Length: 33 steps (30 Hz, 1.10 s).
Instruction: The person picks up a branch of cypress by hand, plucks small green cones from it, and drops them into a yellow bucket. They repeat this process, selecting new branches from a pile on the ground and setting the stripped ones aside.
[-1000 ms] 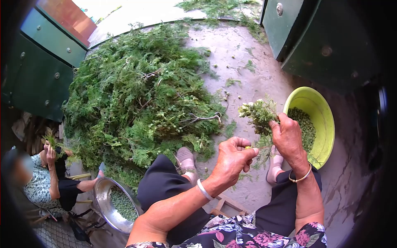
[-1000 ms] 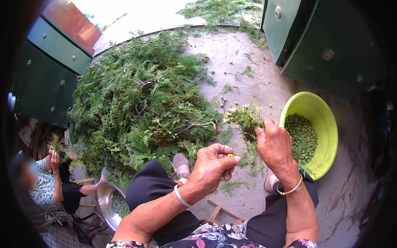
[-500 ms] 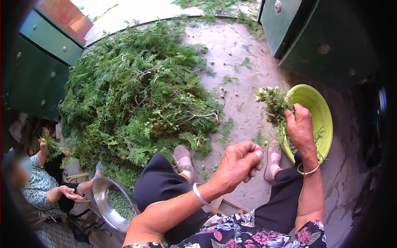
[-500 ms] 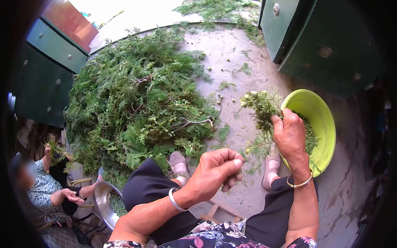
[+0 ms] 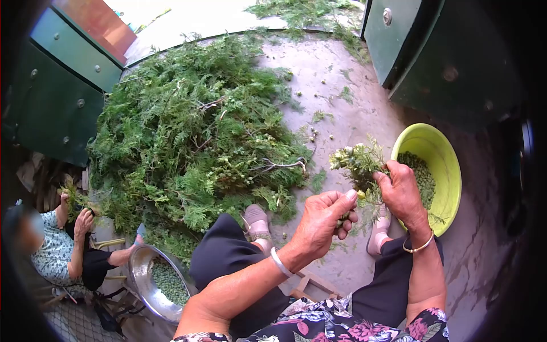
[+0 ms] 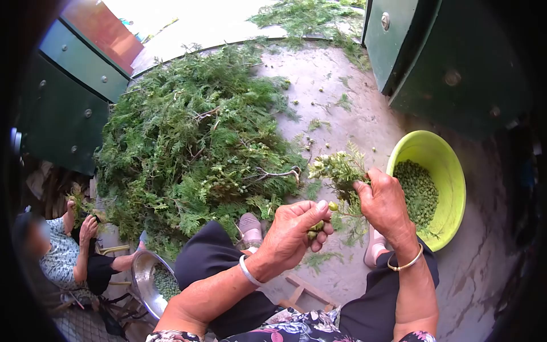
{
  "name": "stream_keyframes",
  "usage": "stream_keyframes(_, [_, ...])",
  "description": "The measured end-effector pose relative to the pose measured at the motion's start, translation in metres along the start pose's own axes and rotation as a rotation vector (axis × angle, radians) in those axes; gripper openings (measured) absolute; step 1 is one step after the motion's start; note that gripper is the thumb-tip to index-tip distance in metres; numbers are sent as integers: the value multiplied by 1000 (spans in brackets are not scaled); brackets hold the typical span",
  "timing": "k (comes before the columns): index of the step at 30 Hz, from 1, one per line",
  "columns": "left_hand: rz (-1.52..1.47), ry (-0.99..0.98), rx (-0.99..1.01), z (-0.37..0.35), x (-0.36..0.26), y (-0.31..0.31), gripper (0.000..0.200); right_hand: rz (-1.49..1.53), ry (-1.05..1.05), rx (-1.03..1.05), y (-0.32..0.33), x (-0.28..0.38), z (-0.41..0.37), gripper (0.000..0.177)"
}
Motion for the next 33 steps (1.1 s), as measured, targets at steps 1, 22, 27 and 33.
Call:
stream_keyframes(1, [-16, 4, -19, 1, 0, 0, 24, -29, 22, -21, 2, 1, 0, 16])
stream_keyframes(22, [28, -36, 49, 2, -19, -28, 32, 39, -129, -231, 29, -22, 0, 19])
stream_keyframes(27, [147, -117, 88, 2, -21, -42, 20, 69, -110, -255, 34, -22, -4, 19])
stream_keyframes(33, [300, -75, 75, 5, -8, -42, 17, 163, -109, -270, 39, -35, -2, 17])
Point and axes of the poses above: each hand's wrist, its own z-axis towards the middle knuckle, its own y-axis out of the back of the hand, x = y × z, the point moved 10 cm from there along z, towards the middle knuckle, and after that the axes turned 10 degrees about -z, right-handed, at the moved point
